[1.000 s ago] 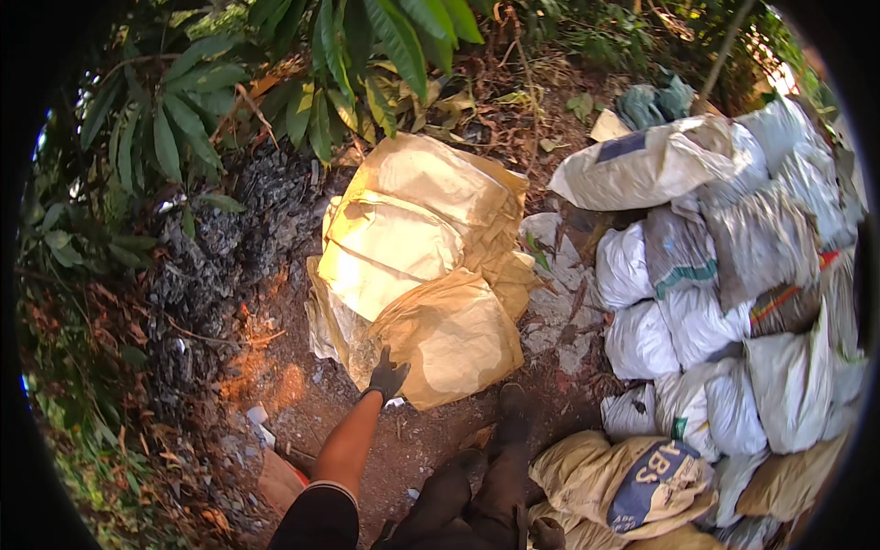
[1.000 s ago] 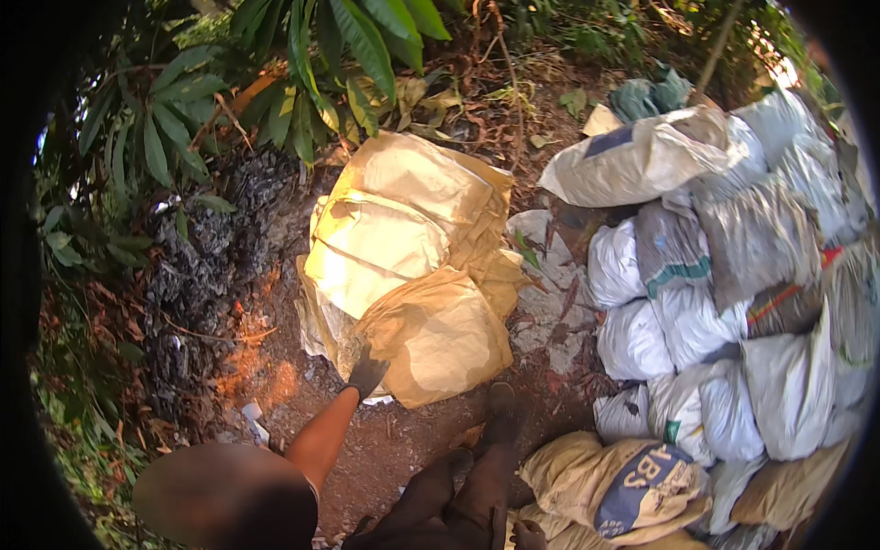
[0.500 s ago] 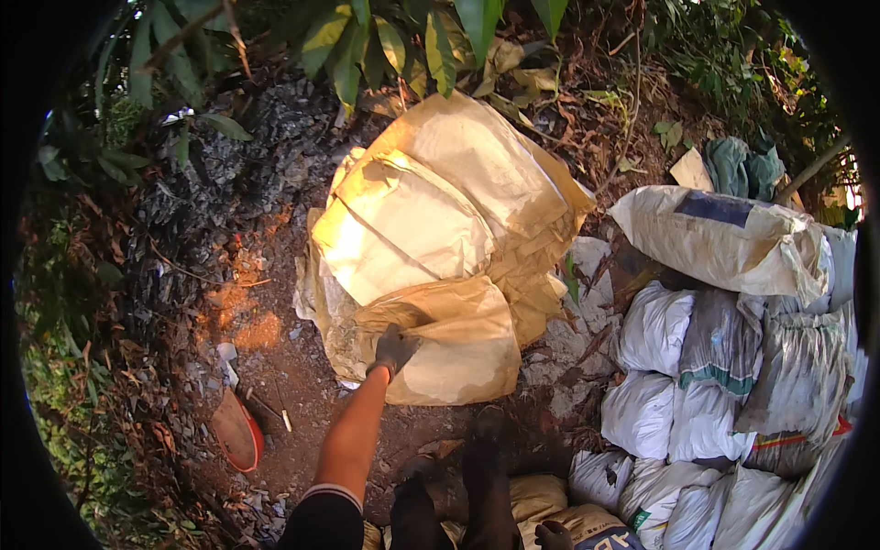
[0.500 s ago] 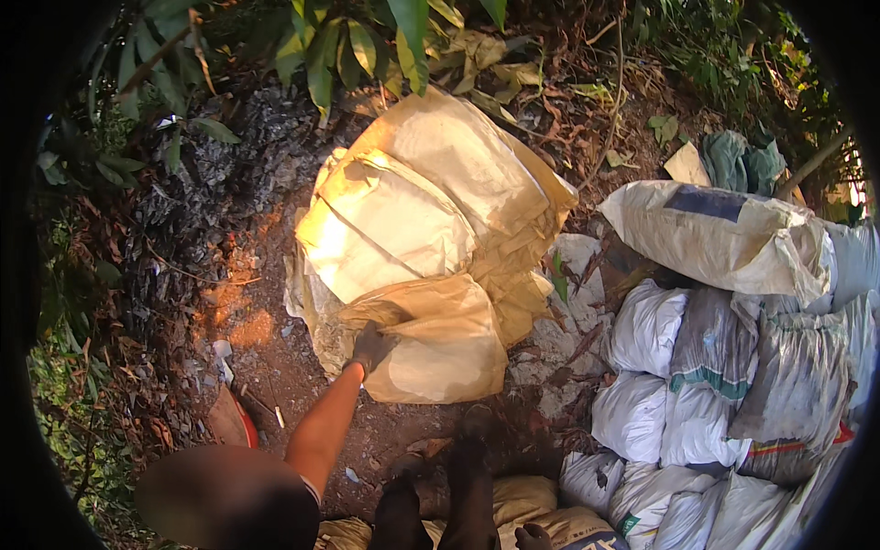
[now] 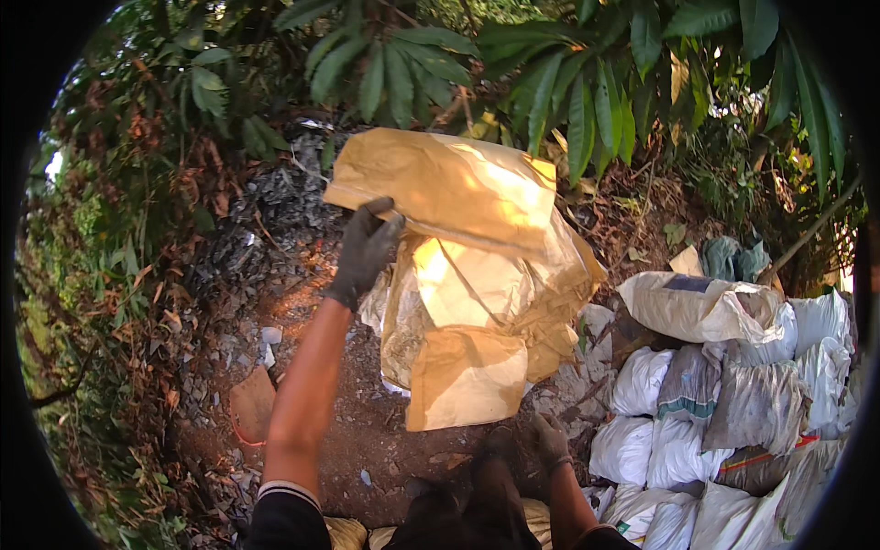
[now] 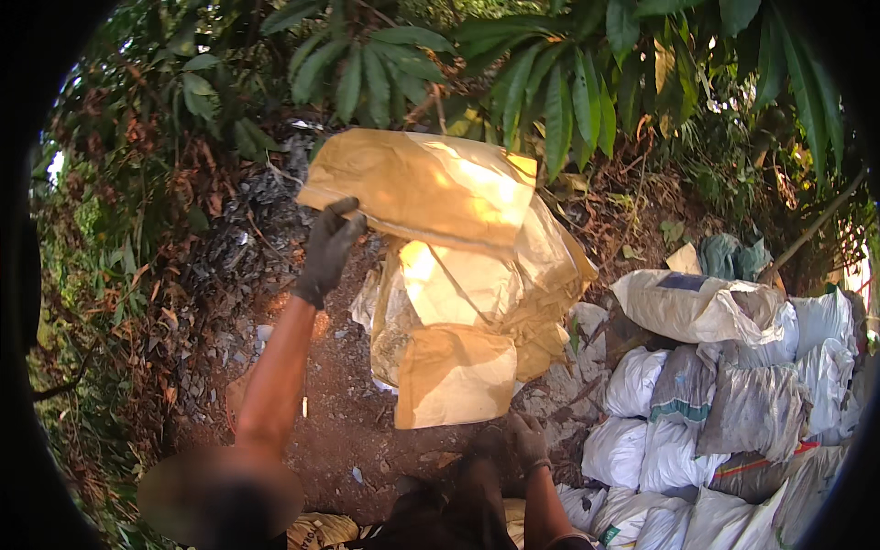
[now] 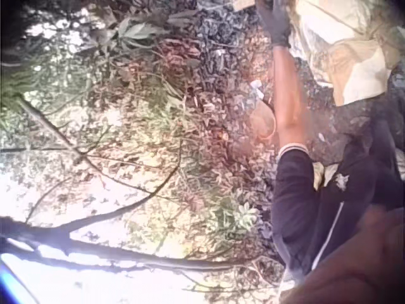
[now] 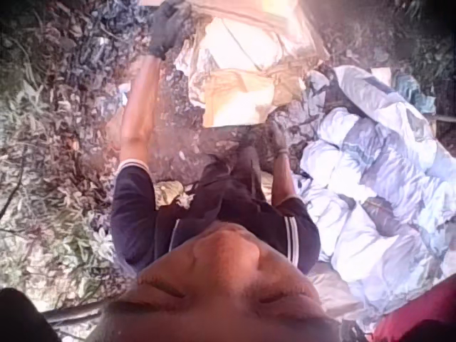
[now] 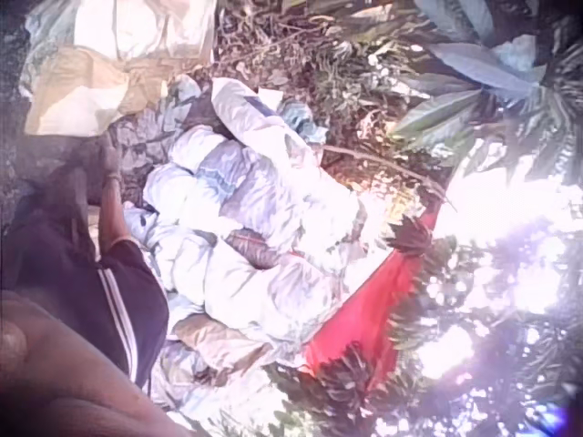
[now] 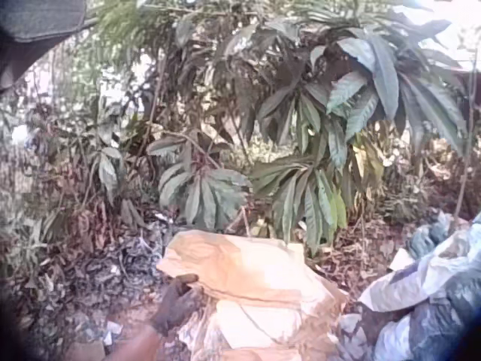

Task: The person scoops broken glass and debris from the ground into a red dustpan using a small hand shovel. They then pour the collected debris into a large sack and repeat the process with another sack.

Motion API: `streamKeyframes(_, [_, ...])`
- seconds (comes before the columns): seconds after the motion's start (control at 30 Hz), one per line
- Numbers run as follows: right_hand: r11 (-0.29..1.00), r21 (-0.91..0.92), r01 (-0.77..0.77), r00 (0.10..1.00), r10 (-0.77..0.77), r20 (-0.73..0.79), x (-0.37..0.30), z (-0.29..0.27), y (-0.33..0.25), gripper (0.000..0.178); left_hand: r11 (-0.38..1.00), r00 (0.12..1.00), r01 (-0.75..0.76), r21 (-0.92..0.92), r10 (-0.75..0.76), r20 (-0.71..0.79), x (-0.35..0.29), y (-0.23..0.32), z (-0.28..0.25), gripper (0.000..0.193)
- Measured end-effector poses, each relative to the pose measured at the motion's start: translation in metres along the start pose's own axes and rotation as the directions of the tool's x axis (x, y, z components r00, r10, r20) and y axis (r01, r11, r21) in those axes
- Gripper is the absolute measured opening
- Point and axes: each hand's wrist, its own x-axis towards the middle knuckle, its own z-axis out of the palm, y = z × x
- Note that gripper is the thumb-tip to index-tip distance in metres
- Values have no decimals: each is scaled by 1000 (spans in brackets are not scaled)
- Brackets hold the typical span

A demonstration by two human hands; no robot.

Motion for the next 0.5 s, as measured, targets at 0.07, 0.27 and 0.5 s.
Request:
streamKeyframes(0.07, [990,123,64,994,-74,79,-37,76,-56,42,999,999,-1,42,-1,52,-61,29,-25,43])
streamKeyframes(0.27, [732,670,-125,802,-323,502,-67,245,-115,35,915,910,393,-86,-374,181,-274,21,-41,55])
streamKeyframes(0.5, [488,-61,871,451,-743,495,-48,303,-80,36,664,849,516,-542,-480,221,-477,-47,-71,66])
